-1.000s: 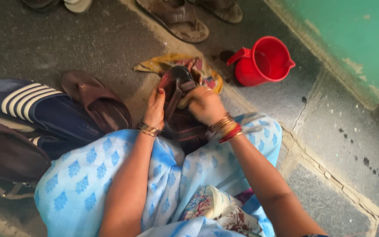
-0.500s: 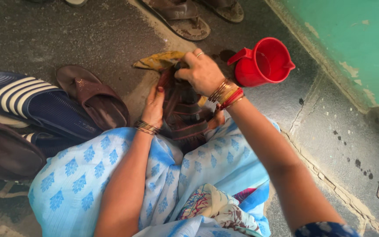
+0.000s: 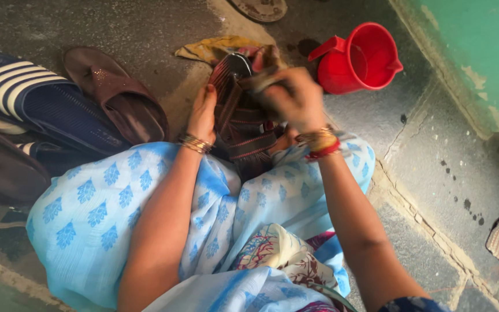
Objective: The person cleans footwear using a cloth while sitting on the floor, wiping the straps and soles of different sandals and slides.
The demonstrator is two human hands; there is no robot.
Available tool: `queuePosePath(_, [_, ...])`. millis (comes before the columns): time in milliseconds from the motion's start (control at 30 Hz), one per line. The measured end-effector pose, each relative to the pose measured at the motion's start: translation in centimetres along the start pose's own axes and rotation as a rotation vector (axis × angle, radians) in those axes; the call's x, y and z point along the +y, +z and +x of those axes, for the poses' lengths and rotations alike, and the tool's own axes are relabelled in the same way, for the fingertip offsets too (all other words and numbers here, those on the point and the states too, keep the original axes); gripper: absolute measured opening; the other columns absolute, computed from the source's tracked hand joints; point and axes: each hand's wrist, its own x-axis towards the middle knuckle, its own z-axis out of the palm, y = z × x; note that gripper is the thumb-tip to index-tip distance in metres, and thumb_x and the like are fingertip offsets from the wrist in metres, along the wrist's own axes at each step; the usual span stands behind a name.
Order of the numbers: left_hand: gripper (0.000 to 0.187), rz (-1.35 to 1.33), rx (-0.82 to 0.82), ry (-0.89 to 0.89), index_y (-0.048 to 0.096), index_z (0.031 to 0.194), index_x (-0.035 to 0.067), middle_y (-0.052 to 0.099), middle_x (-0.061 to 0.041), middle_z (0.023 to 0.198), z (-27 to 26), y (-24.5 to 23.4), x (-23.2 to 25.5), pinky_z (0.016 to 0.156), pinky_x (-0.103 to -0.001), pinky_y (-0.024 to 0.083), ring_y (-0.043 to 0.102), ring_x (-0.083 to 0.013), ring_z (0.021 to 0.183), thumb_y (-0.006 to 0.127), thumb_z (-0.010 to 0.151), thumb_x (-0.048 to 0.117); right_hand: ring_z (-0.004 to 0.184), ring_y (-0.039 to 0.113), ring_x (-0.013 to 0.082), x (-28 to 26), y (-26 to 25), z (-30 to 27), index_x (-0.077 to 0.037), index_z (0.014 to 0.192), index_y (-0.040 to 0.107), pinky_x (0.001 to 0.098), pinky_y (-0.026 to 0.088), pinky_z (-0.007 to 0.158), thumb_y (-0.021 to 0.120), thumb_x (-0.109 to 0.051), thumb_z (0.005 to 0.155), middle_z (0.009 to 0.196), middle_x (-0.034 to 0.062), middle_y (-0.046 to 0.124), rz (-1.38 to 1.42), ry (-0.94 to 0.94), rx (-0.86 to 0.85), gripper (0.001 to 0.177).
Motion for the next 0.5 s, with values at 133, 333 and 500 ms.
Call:
queuePosePath(133, [0.047, -0.475, -0.179, -0.156, 0.057, 0.144, 0.006, 0.062, -0.01, 0.134, -2.3, 0.1, 0.0, 0.102, -0.042, 0.045, 0.058, -0.0256, 0.119, 0.064, 0.11, 0.038, 0.105, 0.066, 0.0318, 0.7, 4.5, -0.7, -0.004, 0.116, 0.063, 0.0377, 0.053, 0.092, 0.076, -0.012, 0.086, 0.107, 0.0154, 0.068, -0.348, -0.322, -0.284, 0.034])
queuePosePath(333, [0.07, -0.587, -0.287, -0.51, 0.059, 0.135, 0.015, 0.068, -0.008, 0.129, -4.0, 1.8, 1.5, 0.1, -0.049, 0.056, 0.066, -0.0282, 0.118, 0.06, 0.086, 0.065, 0.101, 0.062, 0.0138, 5.6, 6.1, -1.9, -0.005, 0.12, 0.062, 0.0298, 0.053, 0.091, 0.068, -0.014, 0.1, 0.108, 0.0033, 0.067, 0.559, 0.29, -0.234, 0.022])
queuePosePath(500, [0.085, -0.701, -0.25, -0.158, 0.055, 0.142, 0.012, 0.065, -0.011, 0.134, -1.2, 2.0, 9.6, 0.101, -0.055, 0.056, 0.064, -0.0326, 0.12, 0.049, 0.086, 0.075, 0.089, 0.067, 0.0194, 5.5, 3.6, 2.8, -0.009, 0.107, 0.062, 0.0364, 0.057, 0.081, 0.072, -0.009, 0.102, 0.101, 0.0054, 0.066, 1.399, 0.359, 0.456, 0.012])
